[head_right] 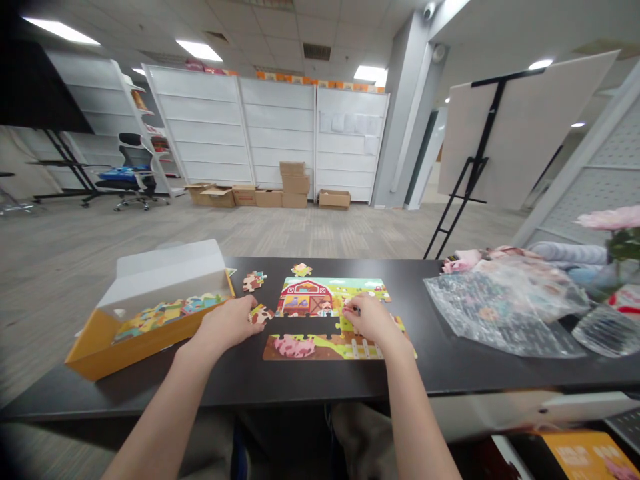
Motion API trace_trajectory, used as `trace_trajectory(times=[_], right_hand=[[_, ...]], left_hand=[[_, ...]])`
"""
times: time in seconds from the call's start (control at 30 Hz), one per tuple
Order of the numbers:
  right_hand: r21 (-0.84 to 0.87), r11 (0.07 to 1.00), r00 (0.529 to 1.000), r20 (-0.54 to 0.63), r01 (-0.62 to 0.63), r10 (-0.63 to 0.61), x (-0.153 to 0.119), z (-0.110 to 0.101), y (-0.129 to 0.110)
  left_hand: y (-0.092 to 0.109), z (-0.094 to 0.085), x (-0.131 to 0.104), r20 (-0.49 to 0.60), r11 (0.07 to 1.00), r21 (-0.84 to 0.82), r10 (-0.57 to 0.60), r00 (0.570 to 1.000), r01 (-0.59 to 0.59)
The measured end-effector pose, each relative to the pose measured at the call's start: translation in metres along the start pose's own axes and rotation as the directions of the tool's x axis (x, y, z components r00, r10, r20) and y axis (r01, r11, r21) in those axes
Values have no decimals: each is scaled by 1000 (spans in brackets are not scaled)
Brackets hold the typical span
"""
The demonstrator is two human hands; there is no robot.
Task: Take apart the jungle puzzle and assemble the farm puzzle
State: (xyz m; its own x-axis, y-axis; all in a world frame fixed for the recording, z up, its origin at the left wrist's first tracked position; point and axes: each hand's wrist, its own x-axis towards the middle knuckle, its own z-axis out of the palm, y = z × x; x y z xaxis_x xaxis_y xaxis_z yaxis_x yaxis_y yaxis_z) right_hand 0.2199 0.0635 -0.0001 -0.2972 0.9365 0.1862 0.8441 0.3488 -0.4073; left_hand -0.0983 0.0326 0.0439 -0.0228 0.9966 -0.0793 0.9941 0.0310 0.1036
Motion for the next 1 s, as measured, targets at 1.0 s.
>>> trace_trajectory(times=[1.0], right_hand=[[817, 577, 999, -19, -12, 48, 4, -12, -47]], left_hand=[[67, 14, 8, -101, 66, -990, 319, 942, -128]])
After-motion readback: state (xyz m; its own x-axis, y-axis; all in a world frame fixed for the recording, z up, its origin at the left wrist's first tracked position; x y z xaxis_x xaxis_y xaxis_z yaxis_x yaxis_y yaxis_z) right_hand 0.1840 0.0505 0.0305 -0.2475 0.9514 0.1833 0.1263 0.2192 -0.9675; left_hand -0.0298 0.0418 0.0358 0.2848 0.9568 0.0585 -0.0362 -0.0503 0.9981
